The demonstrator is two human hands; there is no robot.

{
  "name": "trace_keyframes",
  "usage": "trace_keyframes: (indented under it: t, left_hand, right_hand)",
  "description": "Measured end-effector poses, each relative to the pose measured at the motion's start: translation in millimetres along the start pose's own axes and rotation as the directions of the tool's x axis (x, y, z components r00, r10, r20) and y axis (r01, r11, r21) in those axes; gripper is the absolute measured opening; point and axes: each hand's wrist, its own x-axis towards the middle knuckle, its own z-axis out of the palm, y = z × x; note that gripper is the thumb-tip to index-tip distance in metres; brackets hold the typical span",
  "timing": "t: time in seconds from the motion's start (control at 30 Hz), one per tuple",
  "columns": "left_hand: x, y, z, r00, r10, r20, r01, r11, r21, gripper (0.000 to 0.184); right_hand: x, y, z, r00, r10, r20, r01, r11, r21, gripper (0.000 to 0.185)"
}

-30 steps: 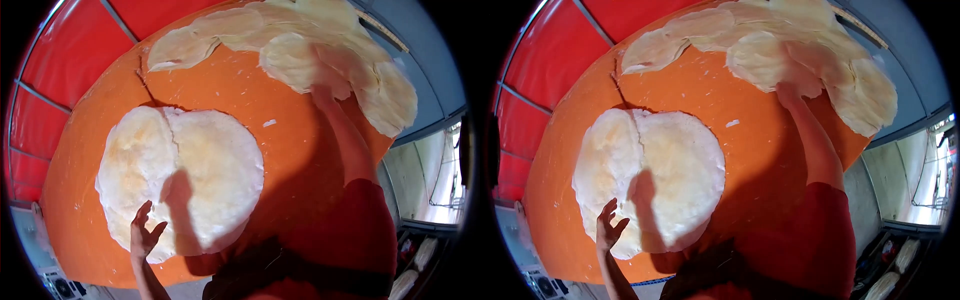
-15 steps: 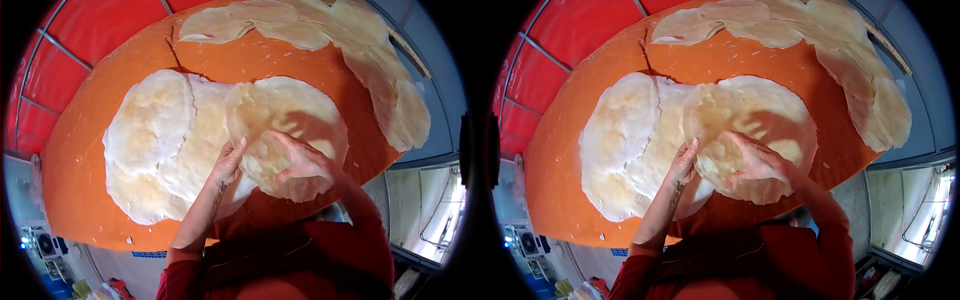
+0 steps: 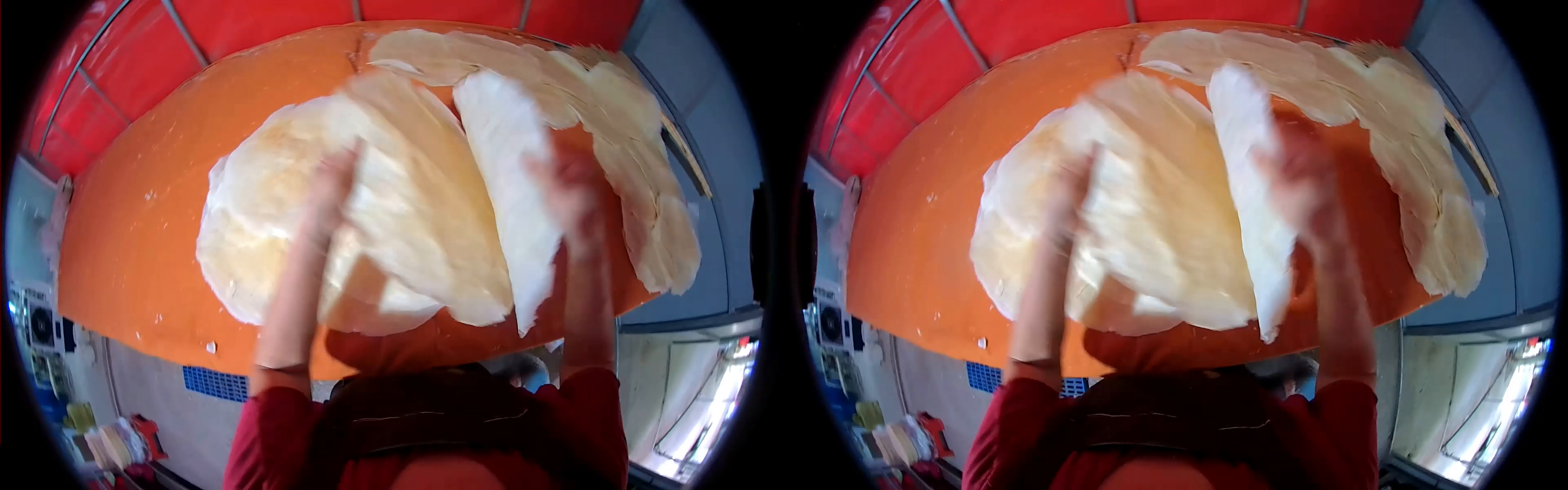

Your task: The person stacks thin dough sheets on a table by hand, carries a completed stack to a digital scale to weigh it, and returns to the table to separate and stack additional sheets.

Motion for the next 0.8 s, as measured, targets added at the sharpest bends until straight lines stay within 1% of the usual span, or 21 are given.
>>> trace_keyframes:
  t: [0.03,0.07,0.1,0.13,0.17,0.2,0.27,0.33,0.37,0.4,0.43,0.47,0.5,0.53,0.57,0.6,0.63,0.67,0.7,0.77,0.8]
  left_hand:
    - [-16,81,4,0.942,-0.142,-0.304,0.193,0.97,0.146,0.034]
    - [15,81,-77,0.995,0.085,-0.046,-0.068,0.955,0.288,0.03]
    - [26,107,-120,0.988,0.144,0.048,-0.152,0.945,0.289,0.028]
    - [37,134,-164,0.969,0.202,0.142,-0.235,0.932,0.277,0.026]
    - [10,185,-139,0.969,0.237,0.071,-0.246,0.888,0.39,0.025]
    - [-5,214,-128,0.96,0.279,0.003,-0.243,0.834,0.495,0.023]
    - [14,232,-152,0.916,0.354,0.187,-0.376,0.602,0.705,0.023]
    - [19,228,-160,0.887,0.333,0.319,-0.411,0.258,0.874,0.024]
    - [19,210,-149,0.89,0.292,0.35,-0.377,0.042,0.925,0.026]
    - [20,192,-140,0.891,0.25,0.379,-0.341,-0.18,0.922,0.028]
    - [16,173,-136,0.886,0.236,0.399,-0.404,-0.029,0.914,0.028]
    - [12,146,-138,0.877,0.219,0.427,-0.459,0.128,0.879,0.028]
    - [10,108,-151,0.828,0.198,0.525,-0.541,0.037,0.84,0.028]
    - [9,71,-165,0.768,0.173,0.616,-0.619,-0.049,0.784,0.029]
    - [-17,57,-151,0.873,-0.017,0.488,-0.483,0.113,0.868,0.029]
    - [-32,29,-159,0.81,-0.105,0.577,-0.565,0.124,0.816,0.029]
    - [-47,1,-179,0.74,-0.161,0.653,-0.629,0.18,0.757,0.032]
    - [-57,-17,-183,0.657,-0.3,0.691,-0.709,0.065,0.702,0.039]
    - [-74,-11,-172,0.723,-0.281,0.632,-0.647,0.047,0.761,0.046]
    - [-77,8,-152,0.699,-0.315,0.642,-0.566,0.304,0.766,0.058]
    - [-82,14,-144,0.764,-0.311,0.565,-0.484,0.301,0.822,0.06]
  right_hand:
    - [14,-15,-16,0.996,-0.075,-0.044,0.078,0.993,0.09,0.007]
    - [19,-36,-18,0.998,0.055,-0.038,-0.039,0.944,0.327,0.012]
    - [24,-56,-19,0.982,0.184,-0.032,-0.136,0.825,0.549,0.018]
    - [21,-82,-1,0.926,0.315,-0.209,-0.134,0.792,0.596,0.022]
    - [18,-96,13,0.817,0.443,-0.368,-0.123,0.758,0.641,0.026]
    - [15,-66,16,0.897,0.275,-0.346,-0.029,0.817,0.576,0.03]
    - [5,42,32,0.965,-0.075,-0.25,0.185,0.872,0.452,0.038]
    - [-25,54,93,0.903,0.36,-0.234,0.04,0.472,0.881,0.046]
    - [-46,66,116,0.802,0.573,-0.169,-0.095,0.402,0.911,0.045]
    - [-70,86,141,0.806,0.574,-0.144,-0.14,0.422,0.896,0.037]
    - [-101,125,158,0.813,0.581,-0.046,-0.287,0.467,0.836,0.033]
    - [-120,130,165,0.726,0.683,0.076,-0.492,0.44,0.751,0.032]
    - [-130,96,150,0.684,0.701,0.203,-0.651,0.461,0.603,0.026]
    - [-136,101,143,0.73,0.673,0.119,-0.629,0.594,0.502,0.025]
    - [-146,111,130,0.771,0.635,0.04,-0.6,0.705,0.378,0.024]
    - [-162,122,117,0.803,0.596,-0.031,-0.573,0.785,0.236,0.024]
    - [-174,144,107,0.799,0.574,-0.179,-0.54,0.815,0.209,0.02]
    - [-182,163,84,0.878,0.4,-0.262,-0.442,0.888,-0.125,0.013]
    - [-183,164,62,0.929,0.103,-0.354,-0.285,0.812,-0.509,0.009]
    - [-180,165,17,0.876,0.213,-0.433,-0.469,0.586,-0.661,0.01]
    - [-180,175,-5,0.863,0.211,-0.459,-0.496,0.523,-0.693,0.012]
